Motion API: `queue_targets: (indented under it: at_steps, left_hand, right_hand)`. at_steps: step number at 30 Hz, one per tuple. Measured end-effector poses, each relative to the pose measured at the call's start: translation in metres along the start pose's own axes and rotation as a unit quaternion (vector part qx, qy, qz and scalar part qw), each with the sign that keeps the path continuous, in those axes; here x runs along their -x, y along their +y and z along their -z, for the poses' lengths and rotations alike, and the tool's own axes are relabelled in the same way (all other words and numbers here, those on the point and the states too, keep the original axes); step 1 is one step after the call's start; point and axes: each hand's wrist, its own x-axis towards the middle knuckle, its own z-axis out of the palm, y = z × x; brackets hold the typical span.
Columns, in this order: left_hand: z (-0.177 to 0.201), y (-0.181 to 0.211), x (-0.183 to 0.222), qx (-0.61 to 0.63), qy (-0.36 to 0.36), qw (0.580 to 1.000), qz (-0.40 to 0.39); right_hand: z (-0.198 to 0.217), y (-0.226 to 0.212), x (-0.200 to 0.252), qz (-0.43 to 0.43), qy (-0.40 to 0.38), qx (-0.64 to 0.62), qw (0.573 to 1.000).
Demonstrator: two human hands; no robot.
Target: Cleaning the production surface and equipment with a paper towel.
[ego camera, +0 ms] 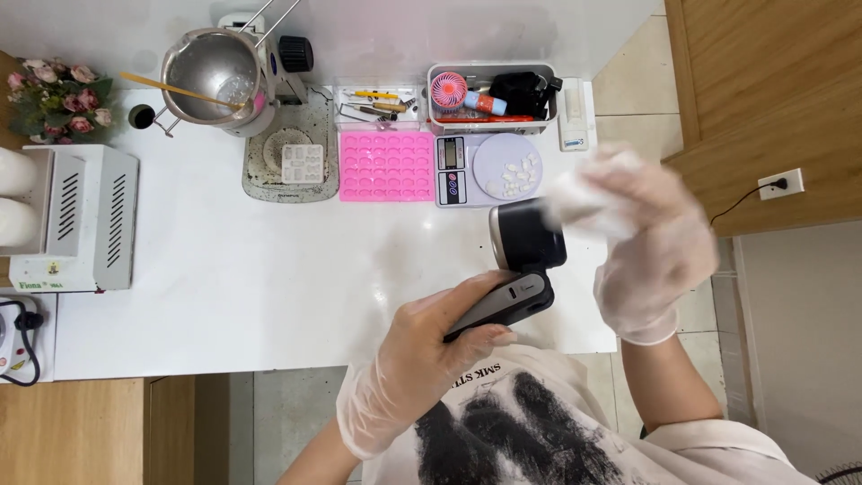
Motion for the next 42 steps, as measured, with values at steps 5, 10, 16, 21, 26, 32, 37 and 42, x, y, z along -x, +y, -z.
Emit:
queue_targets:
  at_steps: [5, 10, 16, 21, 26, 32, 37, 42]
  left_hand:
    - [0.0, -0.016, 0.002, 0.039, 0.013, 0.996, 0.073]
    - [-0.011, -0.04, 0.001, 0.249, 0.022, 0.951, 0.184]
    - [0.003, -0.04, 0.0, 0.272, 0.078, 0.938, 0.2]
    - [0.006, -0.038, -0.008, 0.206, 0.021, 0.956, 0.207]
    - [0.019, -0.05, -0.027, 0.282, 0.017, 0.937, 0.204]
    - [-0.011, -0.156, -0.039, 0.233, 0.064, 0.953, 0.185]
    - [-0.025, -0.246, -0.057, 0.157, 0.137, 0.976, 0.07]
    - [-0.012, -0.234, -0.063, 0.15, 0.155, 0.974, 0.063]
  right_hand:
    - [-0.006, -0.008, 0.028, 0.048, -0.2, -0.018, 0.978]
    - [-0.019, 0.001, 0.049, -0.042, -0.173, -0.038, 0.983]
    - [-0.025, 0.006, 0.083, -0.036, -0.139, -0.008, 0.99]
    - [-0.03, -0.013, 0.022, -0.045, -0.16, -0.069, 0.984]
    - [-0.042, 0.007, 0.035, 0.0, -0.136, -0.038, 0.99]
    - [-0.044, 0.033, 0.046, -0.067, -0.14, -0.114, 0.981]
    - [-0.036, 0.04, 0.015, -0.392, -0.324, -0.234, 0.828]
    - [-0.051, 0.068, 0.042, -0.646, -0.284, -0.298, 0.643]
